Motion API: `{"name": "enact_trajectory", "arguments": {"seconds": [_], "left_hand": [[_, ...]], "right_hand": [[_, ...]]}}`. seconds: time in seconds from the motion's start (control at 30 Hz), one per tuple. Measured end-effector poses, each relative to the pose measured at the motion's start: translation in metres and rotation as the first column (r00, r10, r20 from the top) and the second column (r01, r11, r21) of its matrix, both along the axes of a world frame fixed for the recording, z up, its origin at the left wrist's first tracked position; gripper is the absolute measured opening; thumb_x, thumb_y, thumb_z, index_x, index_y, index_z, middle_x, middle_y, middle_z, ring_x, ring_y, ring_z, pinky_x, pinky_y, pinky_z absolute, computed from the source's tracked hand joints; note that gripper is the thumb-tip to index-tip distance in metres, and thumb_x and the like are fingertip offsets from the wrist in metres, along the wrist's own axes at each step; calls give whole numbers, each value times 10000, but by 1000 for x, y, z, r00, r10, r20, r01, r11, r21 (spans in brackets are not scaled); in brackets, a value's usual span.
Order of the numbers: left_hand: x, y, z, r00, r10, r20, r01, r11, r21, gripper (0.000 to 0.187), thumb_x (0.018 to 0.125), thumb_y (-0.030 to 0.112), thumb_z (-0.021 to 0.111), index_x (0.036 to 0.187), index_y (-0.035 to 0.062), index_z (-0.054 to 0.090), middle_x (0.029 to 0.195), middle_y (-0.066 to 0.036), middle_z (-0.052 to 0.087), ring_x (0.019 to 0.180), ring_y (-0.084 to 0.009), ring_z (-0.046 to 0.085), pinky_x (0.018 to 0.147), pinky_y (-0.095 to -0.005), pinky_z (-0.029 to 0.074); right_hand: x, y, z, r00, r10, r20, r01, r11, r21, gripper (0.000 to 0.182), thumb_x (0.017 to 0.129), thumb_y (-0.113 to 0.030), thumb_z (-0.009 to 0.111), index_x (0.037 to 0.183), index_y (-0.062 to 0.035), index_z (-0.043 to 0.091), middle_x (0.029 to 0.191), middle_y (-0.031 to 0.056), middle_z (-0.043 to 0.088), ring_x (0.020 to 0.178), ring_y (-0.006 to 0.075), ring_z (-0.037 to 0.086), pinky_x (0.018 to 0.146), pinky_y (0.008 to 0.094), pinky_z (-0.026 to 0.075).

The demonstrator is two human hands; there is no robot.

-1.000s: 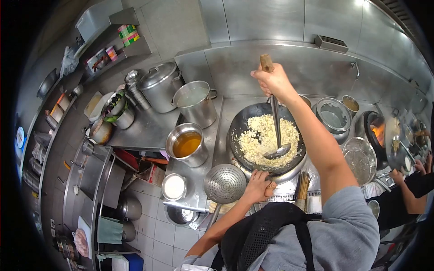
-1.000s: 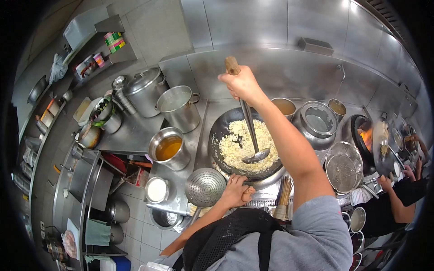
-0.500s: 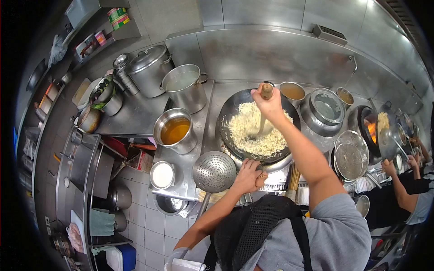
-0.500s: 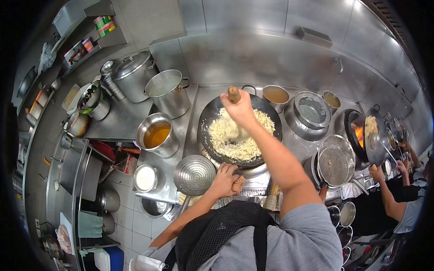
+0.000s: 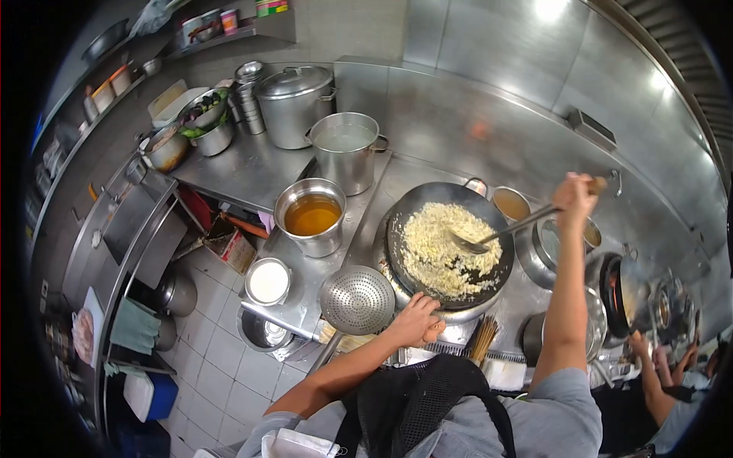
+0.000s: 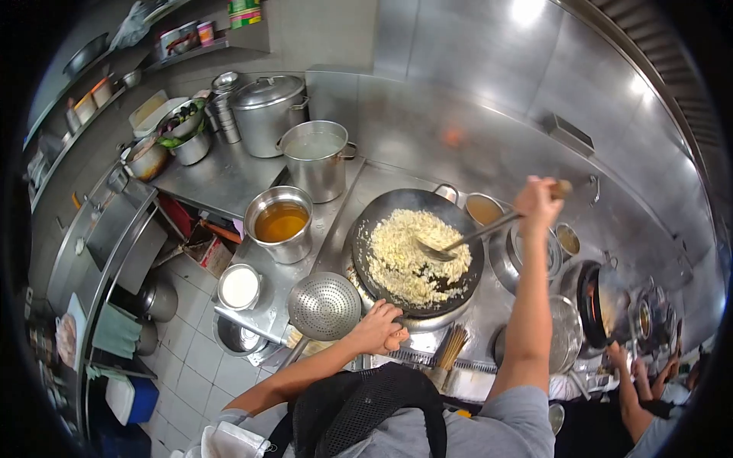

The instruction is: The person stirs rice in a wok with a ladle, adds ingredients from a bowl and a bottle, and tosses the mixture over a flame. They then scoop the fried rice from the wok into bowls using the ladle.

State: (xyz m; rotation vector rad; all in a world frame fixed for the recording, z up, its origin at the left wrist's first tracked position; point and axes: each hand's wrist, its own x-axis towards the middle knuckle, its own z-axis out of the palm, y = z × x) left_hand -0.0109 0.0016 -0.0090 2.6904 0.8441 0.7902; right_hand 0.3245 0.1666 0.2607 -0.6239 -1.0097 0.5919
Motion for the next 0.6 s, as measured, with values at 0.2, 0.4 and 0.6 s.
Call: {"name": "enact_trajectory", "arguments": {"seconds": [0.2,0.4,0.6], "left_hand": [[0,2,0,1000,0,5,0,1000,-8,372,692,352,739,949,84,721,1250,-146,538,1253,-332,452,1141,-529,258],[4,-1,5,1000,-26,-15,25,999,-43,353,699,342,727,924,69,717,1236,-159,537,1234,-345,459,1130,-539,264],[6,-1,1,999,-2,54,3,1000,-14,359,707,335,694,926,53,725,1215,-161,540,1227,-340,470,1125,-564,279]], "right_hand": [[-10,3,-39,970,-209,-123,204,978,-52,342,911,-121,638,677,-176,395,528,-62,345,396,69,302,380,267,257],[-95,0,11,961,230,-152,-256,950,-181,298,920,-112,619,705,-156,416,533,-55,355,398,77,330,376,275,271],[-163,-18,-47,927,342,154,-305,926,-222,269,902,-47,622,675,-90,484,536,-23,468,434,82,445,418,258,345]]}}
